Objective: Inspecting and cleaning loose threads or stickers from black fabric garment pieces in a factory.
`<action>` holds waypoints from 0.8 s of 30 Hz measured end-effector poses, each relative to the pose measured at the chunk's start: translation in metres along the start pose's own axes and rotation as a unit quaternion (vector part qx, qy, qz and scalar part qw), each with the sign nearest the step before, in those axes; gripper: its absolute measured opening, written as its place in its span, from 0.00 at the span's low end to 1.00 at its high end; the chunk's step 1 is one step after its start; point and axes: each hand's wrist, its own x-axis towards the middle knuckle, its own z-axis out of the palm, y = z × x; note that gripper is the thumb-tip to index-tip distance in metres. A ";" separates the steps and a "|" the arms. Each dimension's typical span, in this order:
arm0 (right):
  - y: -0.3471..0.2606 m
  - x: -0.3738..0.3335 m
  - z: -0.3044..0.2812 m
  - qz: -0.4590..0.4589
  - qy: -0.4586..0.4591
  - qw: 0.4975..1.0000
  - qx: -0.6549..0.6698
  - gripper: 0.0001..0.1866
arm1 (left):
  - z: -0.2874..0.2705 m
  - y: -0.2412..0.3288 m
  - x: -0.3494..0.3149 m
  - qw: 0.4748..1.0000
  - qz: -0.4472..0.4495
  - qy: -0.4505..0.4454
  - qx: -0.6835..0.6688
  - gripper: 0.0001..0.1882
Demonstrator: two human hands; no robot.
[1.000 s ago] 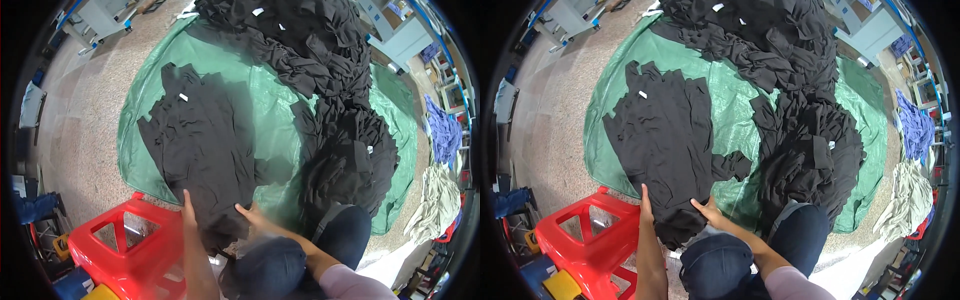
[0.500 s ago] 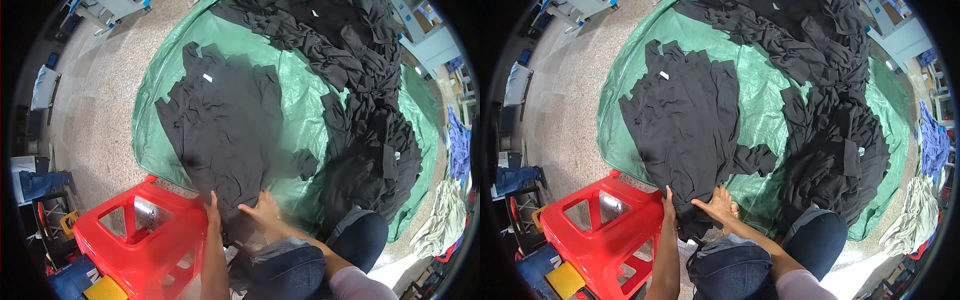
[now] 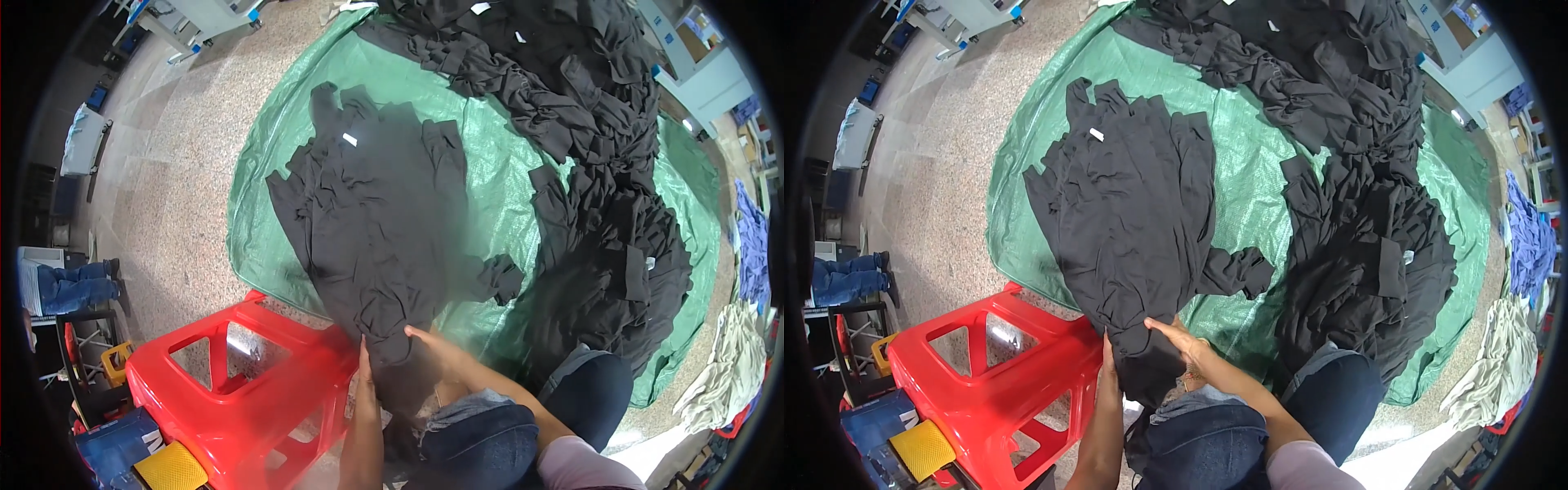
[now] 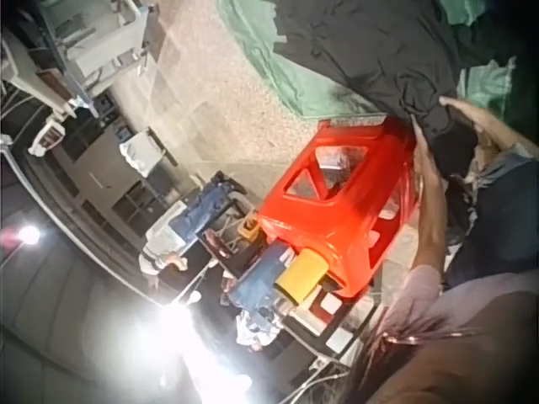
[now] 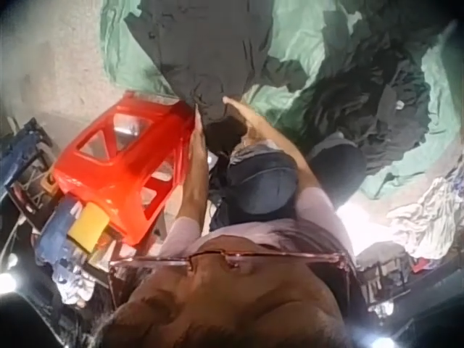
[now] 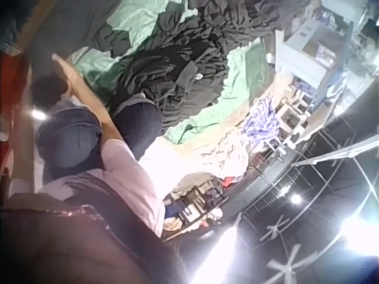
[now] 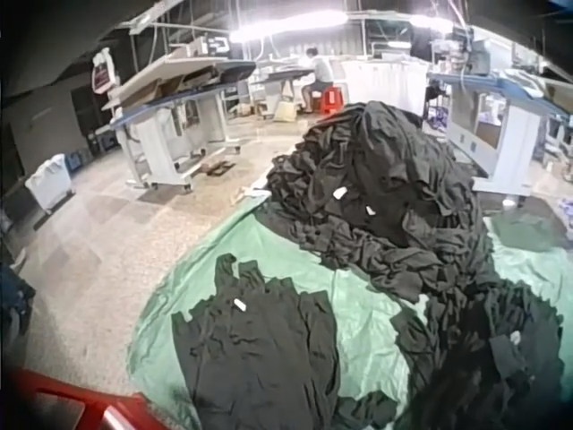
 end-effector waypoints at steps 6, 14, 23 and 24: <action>-0.140 -0.097 0.073 -0.186 0.012 0.962 -0.199 0.42 | 0.067 0.123 -0.020 0.979 -0.043 -0.041 -0.194 0.29; -0.240 -0.266 0.172 -0.348 -0.076 0.915 -0.189 0.12 | 0.147 0.326 -0.109 0.978 0.166 -0.017 -0.122 0.29; -0.175 -0.482 0.171 -0.379 -0.350 0.849 -0.113 0.23 | 0.138 0.343 -0.279 0.885 0.277 -0.364 0.090 0.26; -0.167 -0.509 0.130 -0.404 -0.384 0.826 -0.090 0.24 | 0.117 0.238 -0.343 0.867 0.241 -0.420 0.115 0.25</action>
